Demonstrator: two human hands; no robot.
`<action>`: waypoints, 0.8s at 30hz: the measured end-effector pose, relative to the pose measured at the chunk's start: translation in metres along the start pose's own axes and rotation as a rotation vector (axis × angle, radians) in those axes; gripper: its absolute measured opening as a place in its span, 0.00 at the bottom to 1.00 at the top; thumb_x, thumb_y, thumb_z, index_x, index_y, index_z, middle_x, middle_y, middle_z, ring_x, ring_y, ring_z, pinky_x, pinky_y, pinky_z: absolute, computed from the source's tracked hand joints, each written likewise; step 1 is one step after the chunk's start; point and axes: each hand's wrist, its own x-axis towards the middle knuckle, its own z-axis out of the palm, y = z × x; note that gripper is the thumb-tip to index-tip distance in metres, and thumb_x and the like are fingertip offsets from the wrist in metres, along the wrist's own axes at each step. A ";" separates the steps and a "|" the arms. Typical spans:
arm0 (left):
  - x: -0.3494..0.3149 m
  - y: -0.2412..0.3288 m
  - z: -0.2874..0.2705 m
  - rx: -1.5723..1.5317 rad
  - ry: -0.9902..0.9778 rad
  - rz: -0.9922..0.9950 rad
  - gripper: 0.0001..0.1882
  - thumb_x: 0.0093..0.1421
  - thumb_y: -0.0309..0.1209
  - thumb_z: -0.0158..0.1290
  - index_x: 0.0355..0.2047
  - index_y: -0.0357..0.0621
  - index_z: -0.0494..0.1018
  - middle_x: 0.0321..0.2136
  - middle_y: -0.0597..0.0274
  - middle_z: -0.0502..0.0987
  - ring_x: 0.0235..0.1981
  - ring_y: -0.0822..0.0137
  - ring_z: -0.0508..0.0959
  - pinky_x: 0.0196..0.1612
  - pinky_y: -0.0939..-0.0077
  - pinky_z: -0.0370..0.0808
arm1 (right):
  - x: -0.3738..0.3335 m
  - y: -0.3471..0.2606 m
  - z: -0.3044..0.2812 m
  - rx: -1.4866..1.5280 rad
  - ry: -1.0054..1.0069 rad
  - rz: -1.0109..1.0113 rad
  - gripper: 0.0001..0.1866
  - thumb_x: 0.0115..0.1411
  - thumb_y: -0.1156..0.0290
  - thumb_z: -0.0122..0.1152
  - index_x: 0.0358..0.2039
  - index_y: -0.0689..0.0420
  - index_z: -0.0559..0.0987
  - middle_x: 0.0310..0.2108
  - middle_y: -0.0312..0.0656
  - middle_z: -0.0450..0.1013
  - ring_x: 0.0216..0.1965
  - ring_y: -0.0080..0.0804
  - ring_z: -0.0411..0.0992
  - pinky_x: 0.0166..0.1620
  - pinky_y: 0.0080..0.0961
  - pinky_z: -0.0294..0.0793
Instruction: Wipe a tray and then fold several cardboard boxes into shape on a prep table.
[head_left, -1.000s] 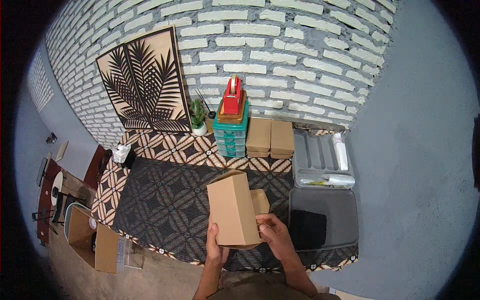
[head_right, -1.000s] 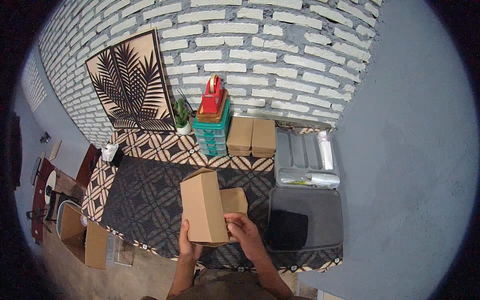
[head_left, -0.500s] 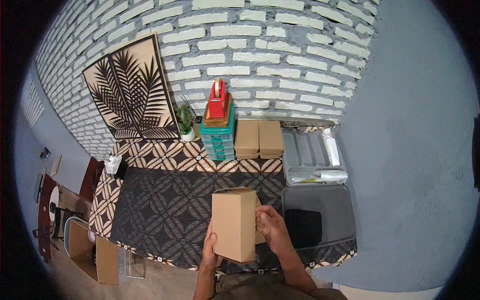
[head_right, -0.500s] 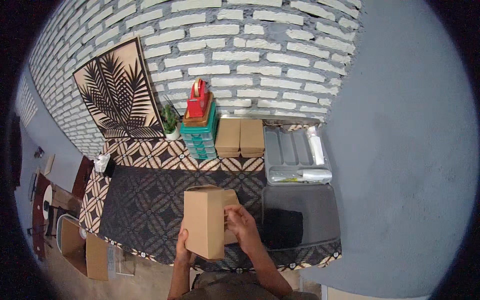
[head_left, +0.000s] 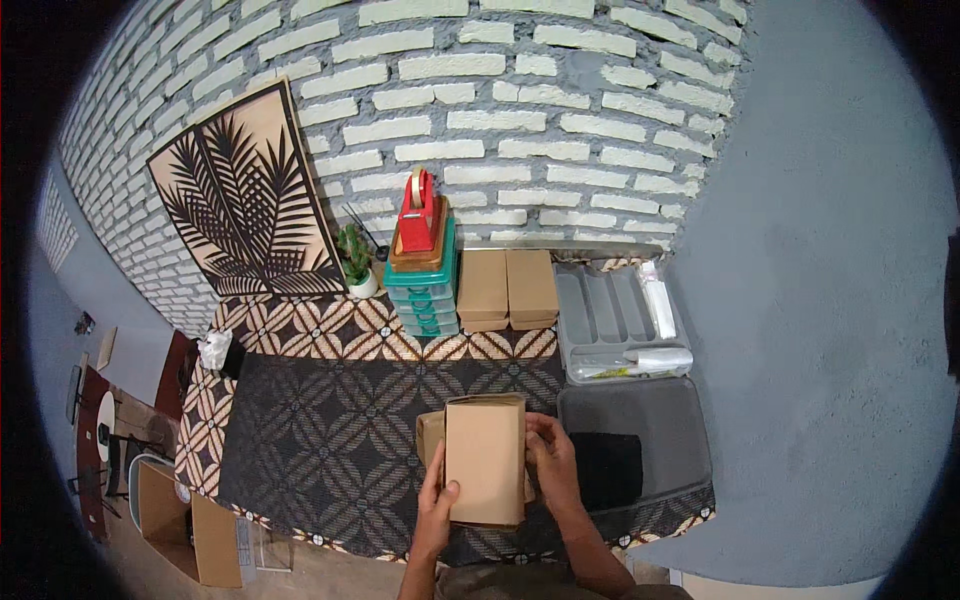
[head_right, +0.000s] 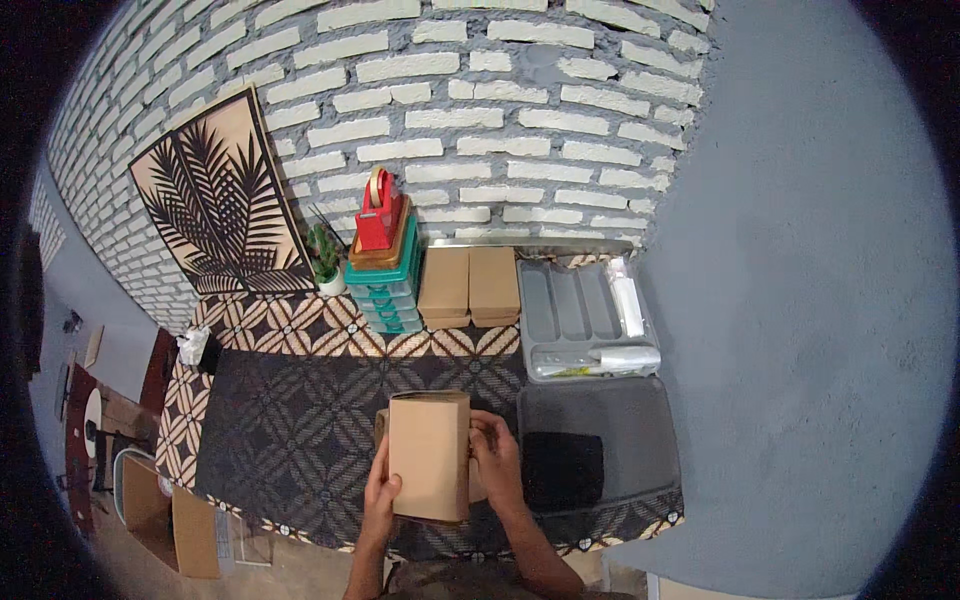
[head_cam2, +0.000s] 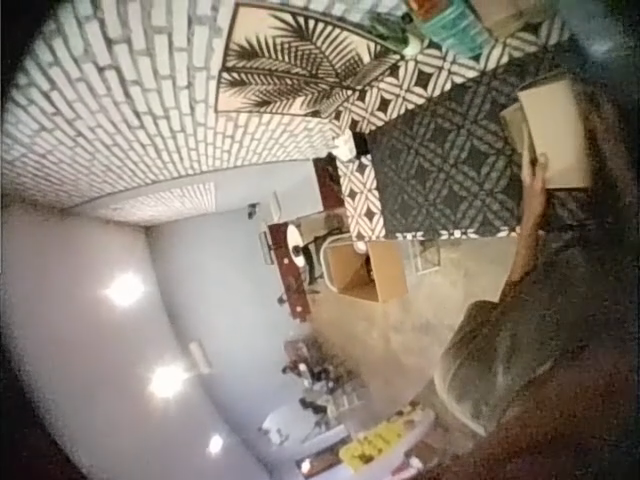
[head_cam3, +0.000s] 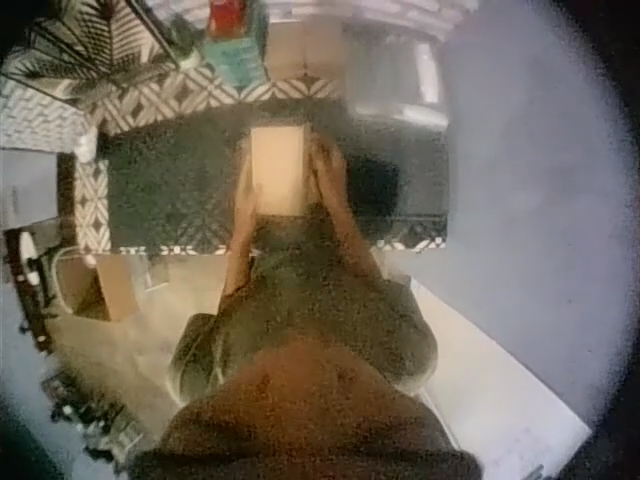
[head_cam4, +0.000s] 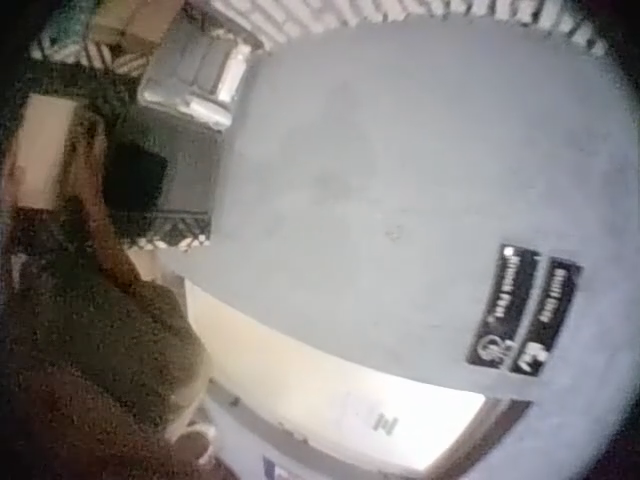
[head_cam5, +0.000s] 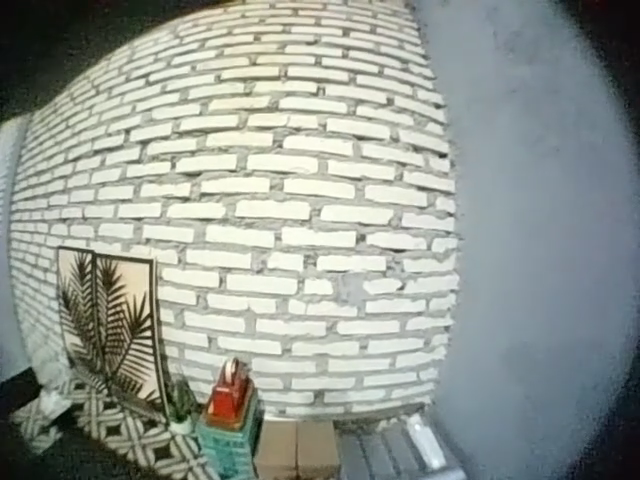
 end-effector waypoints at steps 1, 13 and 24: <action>0.004 0.007 0.008 0.001 -0.002 0.004 0.39 0.62 0.40 0.51 0.67 0.37 0.49 0.63 0.46 0.58 0.62 0.57 0.62 0.62 0.65 0.59 | 0.001 0.002 0.003 0.002 0.000 -0.005 0.15 0.65 0.73 0.52 0.51 0.59 0.71 0.46 0.40 0.69 0.47 0.26 0.69 0.51 0.24 0.70; 0.111 0.027 0.065 0.686 -0.362 0.400 0.47 0.56 0.28 0.55 0.69 0.41 0.39 0.67 0.41 0.47 0.68 0.46 0.46 0.68 0.54 0.45 | 0.079 -0.021 -0.005 -0.086 -0.225 -0.057 0.40 0.63 0.51 0.53 0.66 0.61 0.50 0.62 0.53 0.55 0.63 0.42 0.55 0.64 0.36 0.55; 0.271 -0.068 0.039 -0.189 0.249 -0.004 0.25 0.66 0.35 0.48 0.60 0.42 0.59 0.57 0.58 0.65 0.59 0.62 0.64 0.59 0.64 0.63 | 0.319 0.018 0.007 -0.498 0.120 -0.338 0.33 0.62 0.66 0.50 0.66 0.58 0.55 0.63 0.53 0.58 0.63 0.50 0.59 0.62 0.39 0.58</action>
